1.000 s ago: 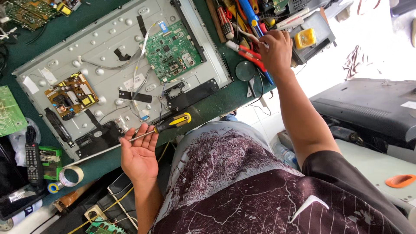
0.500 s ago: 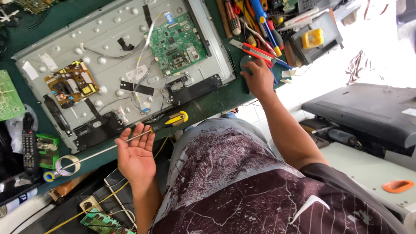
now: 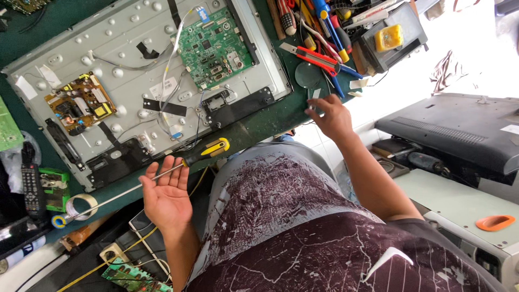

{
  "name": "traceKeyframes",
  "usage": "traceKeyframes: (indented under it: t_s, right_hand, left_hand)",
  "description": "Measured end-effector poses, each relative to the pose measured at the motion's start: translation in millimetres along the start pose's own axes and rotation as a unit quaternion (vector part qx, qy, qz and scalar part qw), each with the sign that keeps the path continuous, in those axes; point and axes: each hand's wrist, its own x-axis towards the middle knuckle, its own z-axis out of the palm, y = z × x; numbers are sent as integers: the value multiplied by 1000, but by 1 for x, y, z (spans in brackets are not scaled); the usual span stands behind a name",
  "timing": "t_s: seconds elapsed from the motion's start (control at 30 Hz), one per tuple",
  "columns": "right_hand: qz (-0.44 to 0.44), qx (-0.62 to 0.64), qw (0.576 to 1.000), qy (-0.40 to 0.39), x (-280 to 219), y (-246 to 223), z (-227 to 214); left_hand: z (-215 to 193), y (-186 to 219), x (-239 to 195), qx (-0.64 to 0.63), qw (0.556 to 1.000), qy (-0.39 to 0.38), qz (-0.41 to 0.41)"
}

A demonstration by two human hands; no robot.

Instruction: The person handles a green circuit board and then uses a yellow-handled screwdriver to work on a disassembled electronic device on a cluttered workbench. They manipulate wires and components within the device's chassis.

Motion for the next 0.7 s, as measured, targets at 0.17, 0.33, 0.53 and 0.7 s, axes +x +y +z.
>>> traceKeyframes:
  t_s: [0.17, 0.33, 0.53, 0.7]
  right_hand:
    - [99, -58, 992, 54, 4, 19, 5]
    - [68, -2, 995, 79, 19, 8, 11]
    - [42, 101, 991, 73, 59, -22, 26]
    - [90, 115, 989, -7, 99, -34, 29]
  left_hand:
    - [13, 5, 0, 6, 1000, -11, -5]
    - [17, 7, 1, 15, 1000, -20, -2]
    - [16, 3, 1, 17, 1000, -24, -2]
    - [18, 4, -3, 18, 1000, -23, -2]
